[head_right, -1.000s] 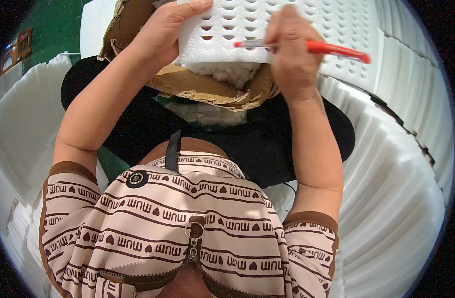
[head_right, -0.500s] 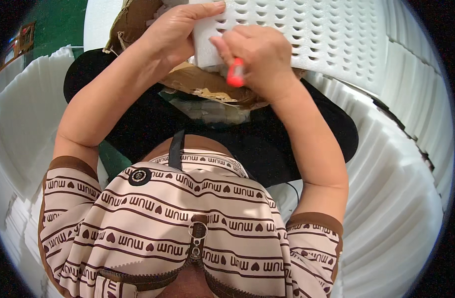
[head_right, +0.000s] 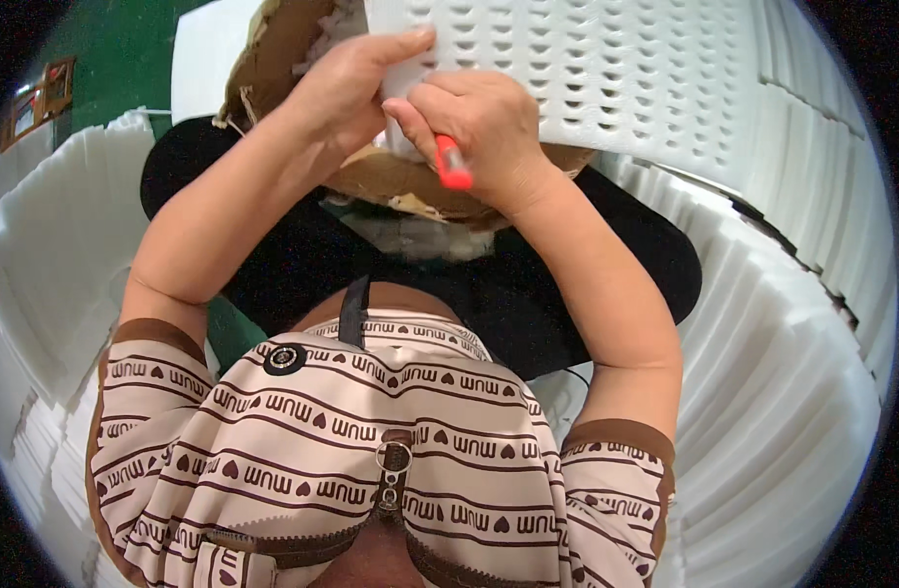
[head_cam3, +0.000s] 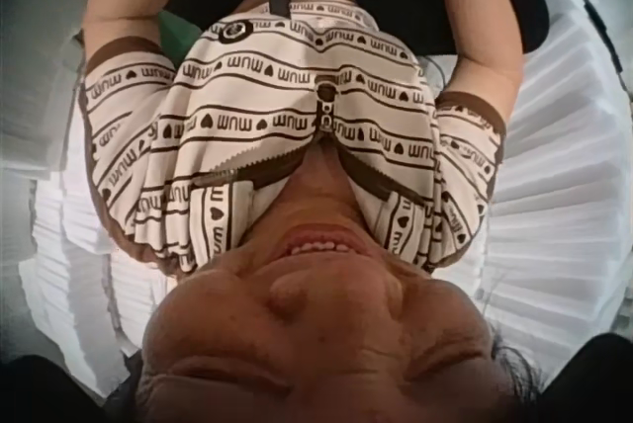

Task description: Manually removing scrap pieces from die-cut foam sheets and discarding them into a collection box.

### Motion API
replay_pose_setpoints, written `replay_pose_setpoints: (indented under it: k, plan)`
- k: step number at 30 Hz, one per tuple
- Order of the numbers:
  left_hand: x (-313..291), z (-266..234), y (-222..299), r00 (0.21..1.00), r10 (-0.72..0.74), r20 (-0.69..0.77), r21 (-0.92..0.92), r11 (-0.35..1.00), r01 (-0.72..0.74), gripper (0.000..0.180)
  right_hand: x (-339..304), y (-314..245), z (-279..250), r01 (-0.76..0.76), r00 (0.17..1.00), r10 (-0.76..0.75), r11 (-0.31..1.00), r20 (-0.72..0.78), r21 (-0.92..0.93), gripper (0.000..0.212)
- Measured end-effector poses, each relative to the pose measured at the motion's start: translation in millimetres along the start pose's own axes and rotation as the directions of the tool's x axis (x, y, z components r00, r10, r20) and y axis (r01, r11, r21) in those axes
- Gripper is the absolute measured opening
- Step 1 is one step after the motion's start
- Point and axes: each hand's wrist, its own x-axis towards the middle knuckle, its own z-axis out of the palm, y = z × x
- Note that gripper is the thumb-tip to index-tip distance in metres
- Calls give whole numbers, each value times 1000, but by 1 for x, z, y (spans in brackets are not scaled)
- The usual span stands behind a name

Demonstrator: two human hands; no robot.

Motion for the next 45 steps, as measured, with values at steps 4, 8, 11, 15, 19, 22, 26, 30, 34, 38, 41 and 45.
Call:
replay_pose_setpoints:
  k: [4,8,11,15,19,22,26,30,34,38,41,45]
  plan:
    - [-7,1,7,989,145,16,209,967,-145,37,-4,11,-36,-322,863,505,594,-30,737,27]
    - [-8,-8,8,983,167,80,122,977,-176,32,-15,40,-71,-199,868,468,30,162,980,40]
    - [-13,-12,20,953,293,71,77,951,-298,40,-11,17,-80,-729,673,396,502,625,466,41]
    - [-11,-11,35,927,372,49,16,928,-373,42,-14,17,-50,-835,546,566,310,617,455,40]
    - [-15,-12,47,917,398,22,-30,917,-397,44,-1,12,-20,-635,502,674,-139,543,760,37]
    - [-21,-9,42,912,408,33,-41,913,-406,49,4,10,-15,-274,532,701,-388,475,880,38]
    - [-27,0,49,928,342,149,-214,927,-308,53,3,12,-17,-260,538,707,-379,459,888,36]
    - [-28,4,47,920,326,217,-226,934,-278,55,4,17,-20,-242,558,713,-350,425,905,34]
    - [-23,2,41,909,362,206,-155,929,-335,54,13,24,-18,-247,595,698,-314,399,917,32]
    - [-24,0,50,877,469,105,-38,883,-468,53,15,26,-21,-258,653,651,-290,388,922,29]
    - [-30,1,64,819,561,125,-139,827,-545,53,9,30,-35,-273,668,632,-283,393,919,28]
    - [-44,-3,89,750,651,115,-155,757,-634,52,11,31,-34,-311,683,606,-264,408,913,28]
